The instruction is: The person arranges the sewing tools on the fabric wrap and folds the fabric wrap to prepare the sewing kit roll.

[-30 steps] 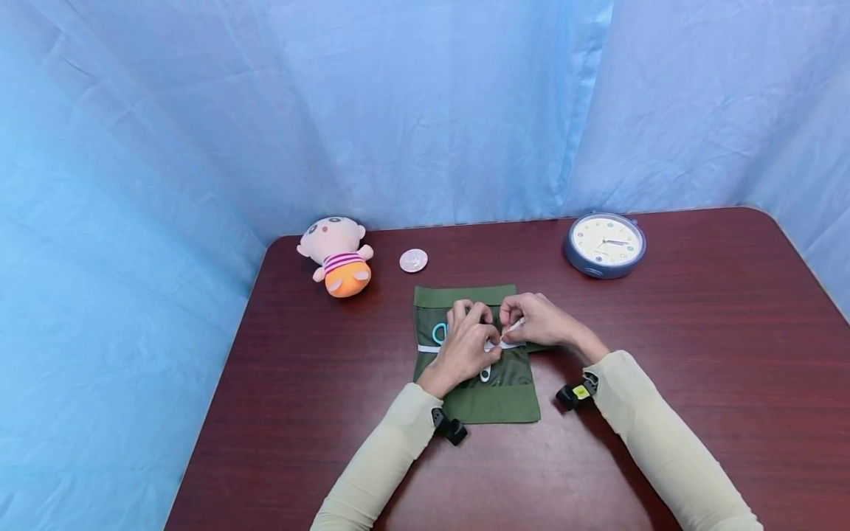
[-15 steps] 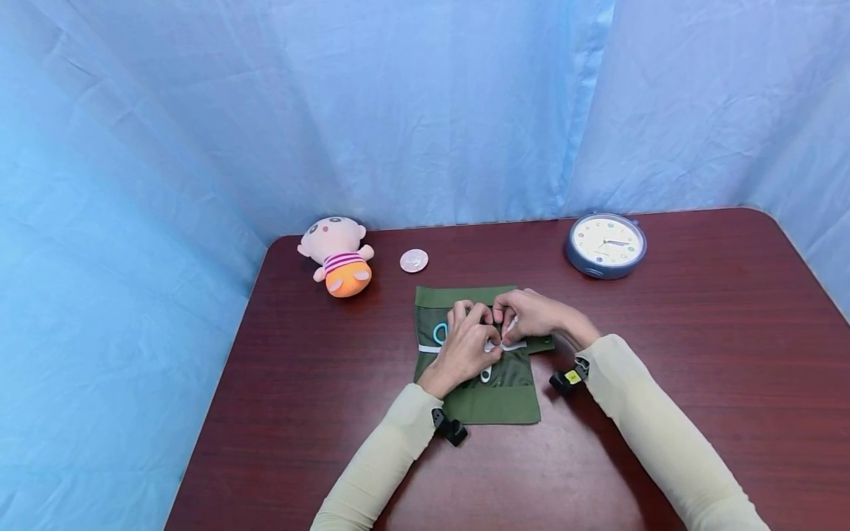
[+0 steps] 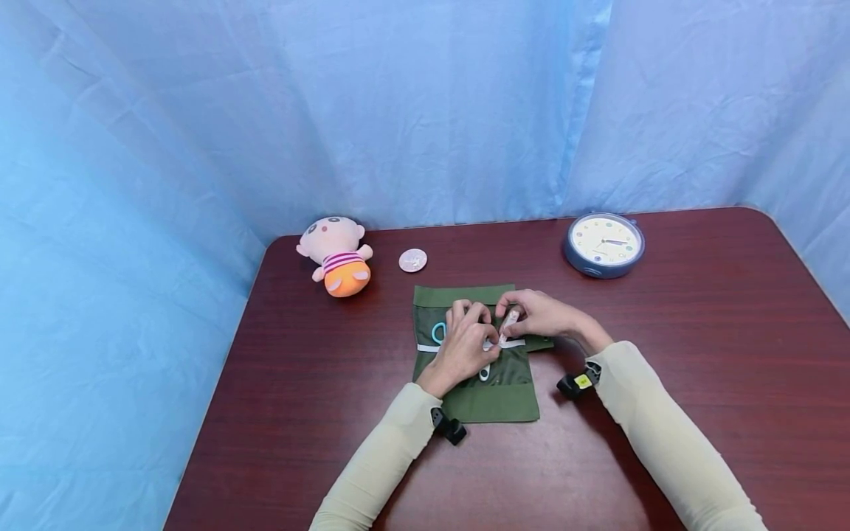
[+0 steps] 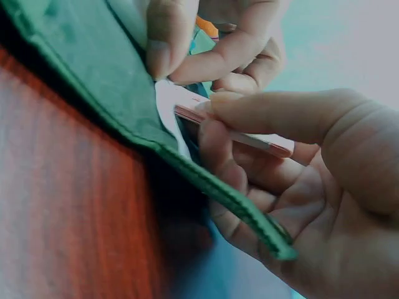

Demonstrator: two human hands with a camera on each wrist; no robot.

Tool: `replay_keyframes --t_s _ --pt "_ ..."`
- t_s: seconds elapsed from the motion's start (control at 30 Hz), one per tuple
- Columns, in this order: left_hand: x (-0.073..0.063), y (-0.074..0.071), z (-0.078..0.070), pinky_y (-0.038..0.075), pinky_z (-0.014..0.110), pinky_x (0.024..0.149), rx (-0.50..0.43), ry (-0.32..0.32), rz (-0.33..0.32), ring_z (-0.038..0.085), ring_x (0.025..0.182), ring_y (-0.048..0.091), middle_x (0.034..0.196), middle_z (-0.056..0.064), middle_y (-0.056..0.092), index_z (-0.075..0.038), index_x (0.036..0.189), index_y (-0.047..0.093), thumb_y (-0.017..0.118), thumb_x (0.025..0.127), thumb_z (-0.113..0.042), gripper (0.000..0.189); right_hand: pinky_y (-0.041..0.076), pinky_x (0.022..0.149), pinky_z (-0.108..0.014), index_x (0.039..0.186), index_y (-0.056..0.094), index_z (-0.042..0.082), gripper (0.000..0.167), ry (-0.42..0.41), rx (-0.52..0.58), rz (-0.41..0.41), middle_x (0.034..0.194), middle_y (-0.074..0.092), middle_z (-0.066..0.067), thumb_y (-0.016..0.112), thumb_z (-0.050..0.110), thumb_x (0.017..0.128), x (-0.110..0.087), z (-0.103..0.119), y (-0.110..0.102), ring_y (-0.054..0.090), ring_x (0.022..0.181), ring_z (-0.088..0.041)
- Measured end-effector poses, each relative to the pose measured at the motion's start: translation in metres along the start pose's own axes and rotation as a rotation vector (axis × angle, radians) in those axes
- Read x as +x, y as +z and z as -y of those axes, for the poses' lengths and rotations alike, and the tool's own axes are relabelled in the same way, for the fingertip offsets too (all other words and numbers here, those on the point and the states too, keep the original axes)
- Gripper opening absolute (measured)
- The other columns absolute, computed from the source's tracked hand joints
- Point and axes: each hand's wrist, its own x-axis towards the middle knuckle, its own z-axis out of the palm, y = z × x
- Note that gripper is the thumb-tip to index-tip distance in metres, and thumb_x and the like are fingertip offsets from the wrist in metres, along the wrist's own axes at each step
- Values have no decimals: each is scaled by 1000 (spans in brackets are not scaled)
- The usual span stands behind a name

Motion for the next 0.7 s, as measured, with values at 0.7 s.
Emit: replay_keyframes --t_s 0.7 --pt "-1 -2 -1 36 41 96 49 -34 -6 26 111 44 99 -2 58 -20 69 66 84 77 -27 21 44 64 -26 93 61 11 15 -61 -399 -73 82 65 -2 64 -1 85 6 19 10 55 67 -10"
